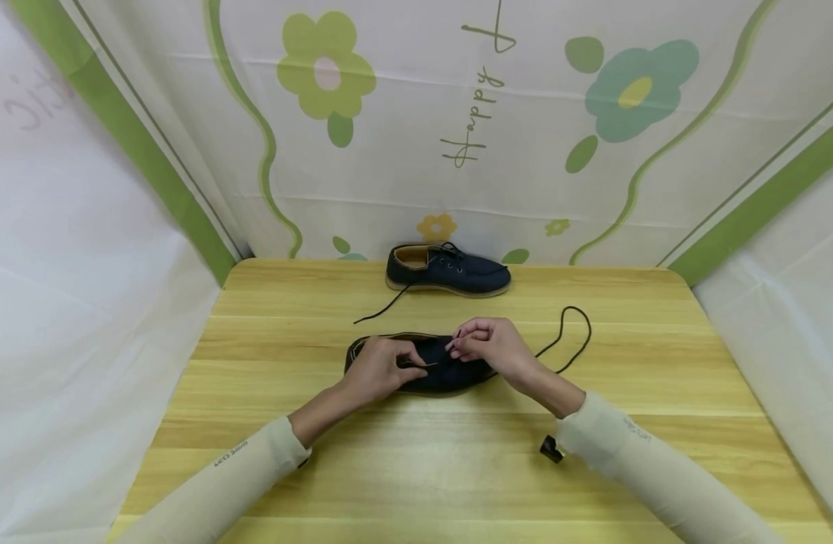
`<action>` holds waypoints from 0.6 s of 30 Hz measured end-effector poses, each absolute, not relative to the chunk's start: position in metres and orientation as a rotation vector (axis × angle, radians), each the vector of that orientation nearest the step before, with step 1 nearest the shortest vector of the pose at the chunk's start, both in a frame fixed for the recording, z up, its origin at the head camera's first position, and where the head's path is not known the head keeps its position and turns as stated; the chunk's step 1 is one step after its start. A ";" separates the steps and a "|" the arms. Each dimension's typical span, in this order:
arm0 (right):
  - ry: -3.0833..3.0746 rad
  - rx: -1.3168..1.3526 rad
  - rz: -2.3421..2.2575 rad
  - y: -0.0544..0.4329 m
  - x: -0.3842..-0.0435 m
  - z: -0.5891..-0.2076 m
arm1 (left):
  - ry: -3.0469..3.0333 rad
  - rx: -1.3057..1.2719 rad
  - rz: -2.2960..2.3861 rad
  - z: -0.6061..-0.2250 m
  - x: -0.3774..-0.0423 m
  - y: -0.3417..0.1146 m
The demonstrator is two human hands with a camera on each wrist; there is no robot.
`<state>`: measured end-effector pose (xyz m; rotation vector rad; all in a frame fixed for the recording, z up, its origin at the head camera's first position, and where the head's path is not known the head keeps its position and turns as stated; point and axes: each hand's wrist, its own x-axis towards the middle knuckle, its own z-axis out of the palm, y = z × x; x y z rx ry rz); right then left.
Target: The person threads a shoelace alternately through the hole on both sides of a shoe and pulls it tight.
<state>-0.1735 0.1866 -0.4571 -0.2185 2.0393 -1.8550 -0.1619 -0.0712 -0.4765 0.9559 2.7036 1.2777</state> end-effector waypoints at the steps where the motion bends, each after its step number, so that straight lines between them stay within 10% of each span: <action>1: 2.042 -0.214 -1.866 0.189 -0.174 -0.456 | 2.701 0.950 1.279 -0.476 -0.162 -0.071; 18: 1.912 -0.083 -2.173 0.249 -0.194 -0.427 | 2.670 0.876 1.262 -0.477 -0.163 -0.072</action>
